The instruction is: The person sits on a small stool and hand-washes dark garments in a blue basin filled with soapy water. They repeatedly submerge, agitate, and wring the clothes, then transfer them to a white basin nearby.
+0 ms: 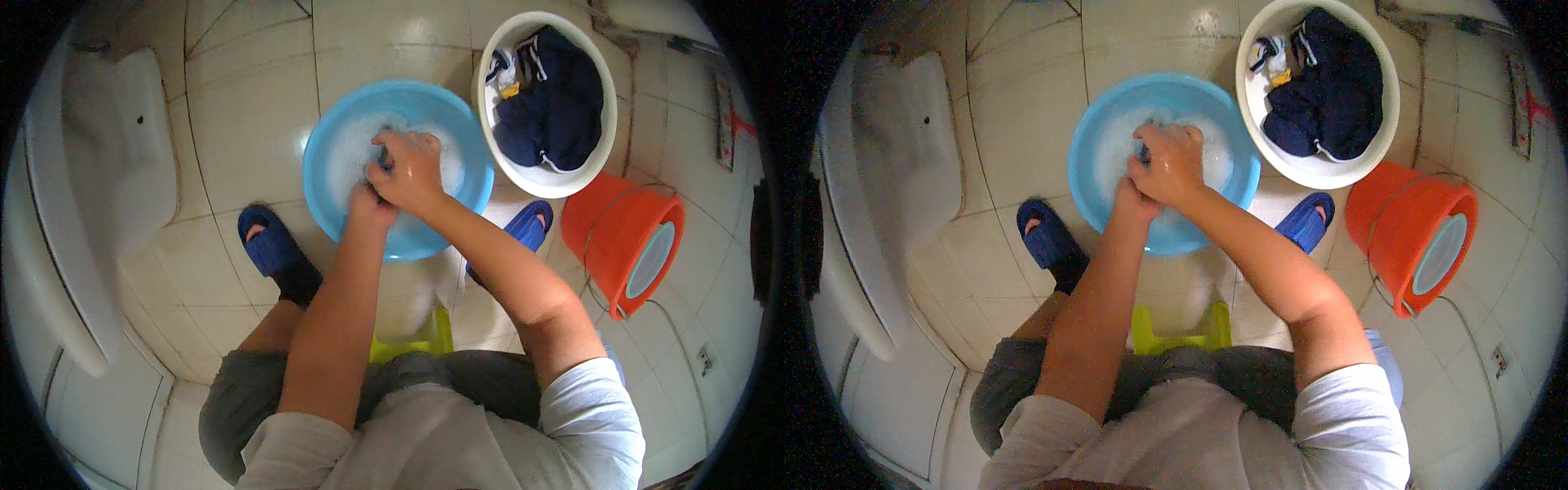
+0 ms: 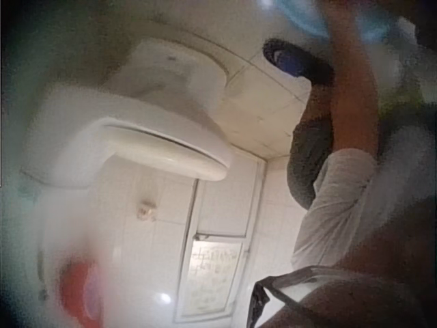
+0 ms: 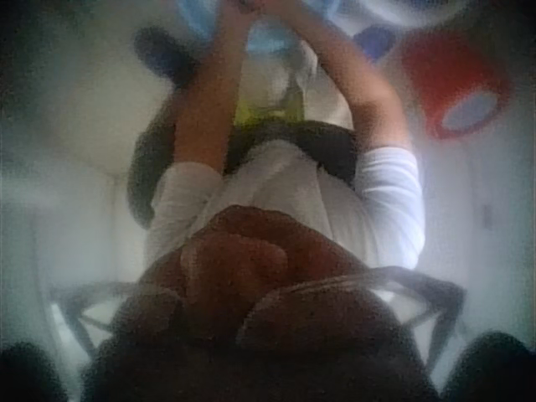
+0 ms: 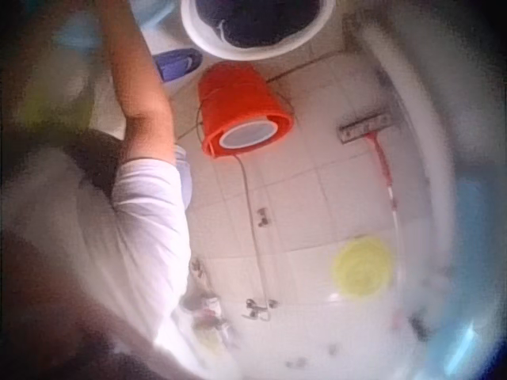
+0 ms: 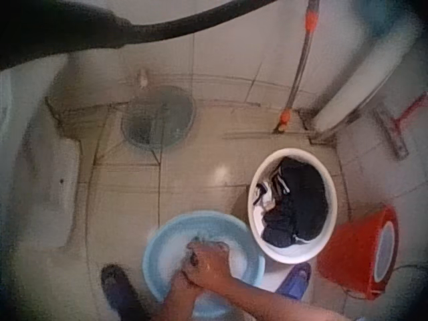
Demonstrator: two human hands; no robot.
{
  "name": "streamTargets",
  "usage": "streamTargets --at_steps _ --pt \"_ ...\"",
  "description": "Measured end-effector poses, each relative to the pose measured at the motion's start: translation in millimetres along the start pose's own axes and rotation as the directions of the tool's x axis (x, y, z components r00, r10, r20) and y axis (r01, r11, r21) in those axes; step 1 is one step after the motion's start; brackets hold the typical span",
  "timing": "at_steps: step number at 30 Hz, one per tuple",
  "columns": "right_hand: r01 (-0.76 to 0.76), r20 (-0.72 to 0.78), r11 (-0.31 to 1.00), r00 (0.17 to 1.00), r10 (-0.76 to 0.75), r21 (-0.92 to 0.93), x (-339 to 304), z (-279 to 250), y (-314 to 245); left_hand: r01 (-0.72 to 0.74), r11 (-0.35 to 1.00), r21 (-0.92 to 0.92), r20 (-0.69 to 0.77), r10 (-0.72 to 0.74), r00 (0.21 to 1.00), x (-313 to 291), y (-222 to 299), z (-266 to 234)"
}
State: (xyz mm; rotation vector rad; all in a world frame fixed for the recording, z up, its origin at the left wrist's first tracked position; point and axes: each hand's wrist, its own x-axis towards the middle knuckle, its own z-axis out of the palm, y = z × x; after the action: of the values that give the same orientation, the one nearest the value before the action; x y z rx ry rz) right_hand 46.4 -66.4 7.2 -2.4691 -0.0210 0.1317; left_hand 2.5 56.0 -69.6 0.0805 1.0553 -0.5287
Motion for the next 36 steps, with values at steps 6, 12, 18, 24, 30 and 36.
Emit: streamTargets --at_steps 6,12,18,24,30,36 --pt "0.028 0.018 0.962 1.000 -0.024 -0.270 5.1 9.7 26.9 -0.075 0.987 0.143 -0.332 0.119 0.936 9.6 -5.4 7.1" --pt "-0.303 0.160 0.953 0.941 0.297 0.015 40.9 22.2 7.1 0.113 0.990 -0.078 0.105 -0.105 0.989 30.8 9.6 -29.7" --pt "0.107 -0.061 0.991 0.992 -0.112 -0.080 -31.9 8.4 19.8 0.250 0.968 0.023 0.151 -0.250 0.956 50.9 40.0 -47.8" --pt "-0.341 0.572 0.936 0.752 0.326 -0.085 57.2 62.3 37.9 0.068 0.980 0.185 -0.241 -0.022 0.970 22.7 25.7 -3.5" --pt "-0.064 0.305 0.997 0.949 0.075 -0.045 7.2 29.7 13.9 0.178 0.982 0.060 -0.033 -0.176 0.984 19.0 22.7 -9.1" --pt "0.012 0.377 0.990 0.925 0.041 -0.139 4.8 14.3 31.4 -0.028 0.806 0.591 0.017 0.022 1.000 15.8 20.5 -21.3"
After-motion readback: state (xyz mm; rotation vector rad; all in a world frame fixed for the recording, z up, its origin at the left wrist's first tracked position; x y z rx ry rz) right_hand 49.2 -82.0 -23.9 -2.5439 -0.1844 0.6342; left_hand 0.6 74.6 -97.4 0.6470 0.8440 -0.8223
